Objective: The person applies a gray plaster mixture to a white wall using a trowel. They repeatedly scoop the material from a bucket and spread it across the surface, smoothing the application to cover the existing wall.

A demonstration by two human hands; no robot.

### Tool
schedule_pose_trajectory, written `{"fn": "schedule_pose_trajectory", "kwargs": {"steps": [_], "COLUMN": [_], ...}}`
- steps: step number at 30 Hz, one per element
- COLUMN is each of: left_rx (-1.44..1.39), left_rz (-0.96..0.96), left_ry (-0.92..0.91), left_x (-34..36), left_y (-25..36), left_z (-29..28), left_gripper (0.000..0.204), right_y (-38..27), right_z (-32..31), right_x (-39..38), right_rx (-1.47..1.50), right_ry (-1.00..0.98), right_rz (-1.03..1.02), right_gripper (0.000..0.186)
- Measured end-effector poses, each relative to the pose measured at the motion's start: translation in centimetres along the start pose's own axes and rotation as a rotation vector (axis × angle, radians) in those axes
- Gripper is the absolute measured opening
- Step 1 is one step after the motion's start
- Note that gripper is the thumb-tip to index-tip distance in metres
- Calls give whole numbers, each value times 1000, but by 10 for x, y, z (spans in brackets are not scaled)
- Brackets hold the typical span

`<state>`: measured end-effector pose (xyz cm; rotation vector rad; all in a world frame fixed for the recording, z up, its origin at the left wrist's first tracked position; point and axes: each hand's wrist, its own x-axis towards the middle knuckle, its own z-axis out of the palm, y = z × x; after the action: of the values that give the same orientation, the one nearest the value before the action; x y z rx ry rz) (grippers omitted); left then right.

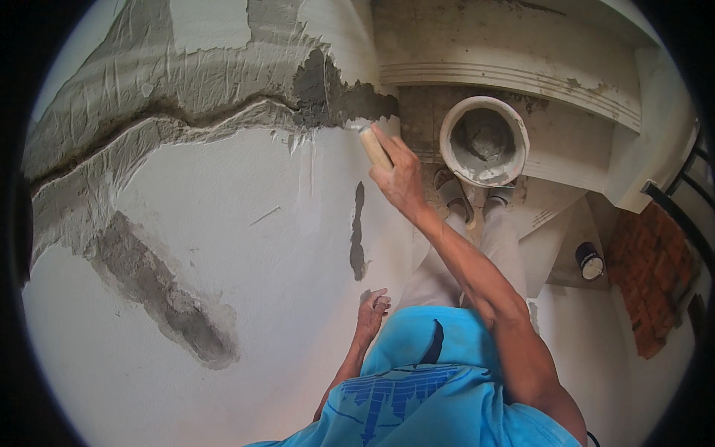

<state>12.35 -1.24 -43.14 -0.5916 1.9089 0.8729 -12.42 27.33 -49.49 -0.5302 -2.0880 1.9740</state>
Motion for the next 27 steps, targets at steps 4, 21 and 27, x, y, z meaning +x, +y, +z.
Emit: {"fn": "schedule_pose_trajectory", "kwargs": {"steps": [4,21,27], "left_rx": [19,-17,-12], "left_rz": [-14,-31,-71], "left_ry": [-3,20,14], "left_x": [0,1,-2], "left_y": [6,18,4], "left_z": [1,1,5], "left_gripper": [53,49,49], "right_y": [0,14,-6], "right_z": [9,11,4], "right_x": [8,9,-19], "right_rx": [34,55,87], "right_ry": [-20,-25,-134], "right_rz": [-36,86,49], "right_gripper": [75,75,75]}}
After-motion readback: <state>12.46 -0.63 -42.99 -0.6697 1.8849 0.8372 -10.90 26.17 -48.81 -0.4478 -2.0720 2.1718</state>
